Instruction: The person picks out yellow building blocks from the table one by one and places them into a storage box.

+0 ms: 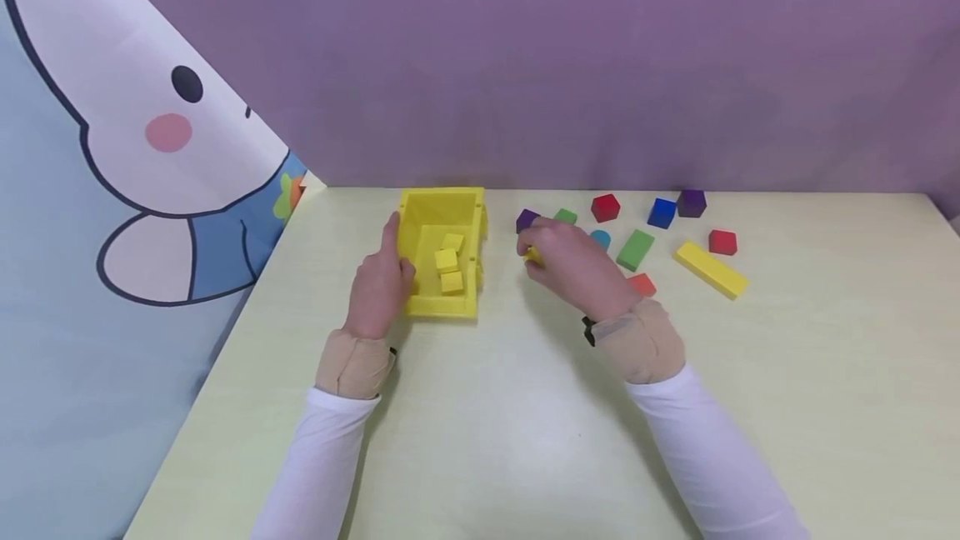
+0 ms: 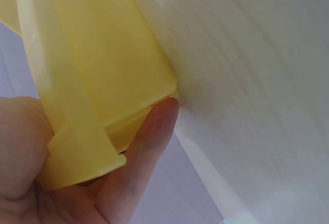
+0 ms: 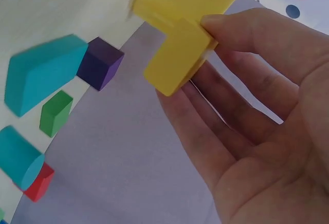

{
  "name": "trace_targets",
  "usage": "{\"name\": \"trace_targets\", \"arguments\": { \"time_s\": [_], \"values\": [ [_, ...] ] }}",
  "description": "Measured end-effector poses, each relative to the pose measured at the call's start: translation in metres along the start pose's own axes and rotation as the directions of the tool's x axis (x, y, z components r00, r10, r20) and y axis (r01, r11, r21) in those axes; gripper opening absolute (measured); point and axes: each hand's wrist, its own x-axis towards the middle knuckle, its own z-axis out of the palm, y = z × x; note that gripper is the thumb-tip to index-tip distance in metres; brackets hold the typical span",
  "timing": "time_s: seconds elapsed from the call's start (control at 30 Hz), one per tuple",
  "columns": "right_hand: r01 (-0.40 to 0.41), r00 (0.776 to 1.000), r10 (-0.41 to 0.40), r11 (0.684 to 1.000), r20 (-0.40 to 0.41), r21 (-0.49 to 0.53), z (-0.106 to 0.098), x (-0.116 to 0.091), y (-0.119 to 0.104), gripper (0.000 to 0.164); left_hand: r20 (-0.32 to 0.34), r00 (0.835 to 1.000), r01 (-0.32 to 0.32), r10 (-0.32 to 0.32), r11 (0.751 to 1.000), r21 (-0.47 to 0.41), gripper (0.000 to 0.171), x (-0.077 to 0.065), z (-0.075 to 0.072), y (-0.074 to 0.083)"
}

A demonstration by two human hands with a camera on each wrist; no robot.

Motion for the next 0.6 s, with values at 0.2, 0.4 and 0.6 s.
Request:
{"name": "trace_targets", "arguments": {
  "time_s": [0.2, 0.4, 0.6],
  "values": [
    [0.025, 1.000, -0.025, 1.000, -0.018, 0.011, 0.003, 0.004, -0.005, 0.018, -0.005, 1.000, -0.008, 0.008, 1.000, 0.010, 0.066, 0.002, 0.003, -0.001],
    [0.062, 0.997, -0.060, 0.998, -0.047, 0.034, 0.001, 0.008, -0.012, 0.018, -0.016, 1.000, -0.018, 0.018, 1.000, 0.013, 0.065, 0.001, 0.002, 0.000],
    [0.070, 0.996, -0.068, 0.997, -0.051, 0.039, 0.002, 0.014, -0.020, 0.017, -0.015, 1.000, -0.011, 0.012, 1.000, 0.016, 0.064, 0.000, 0.001, 0.000]
  ]
}}
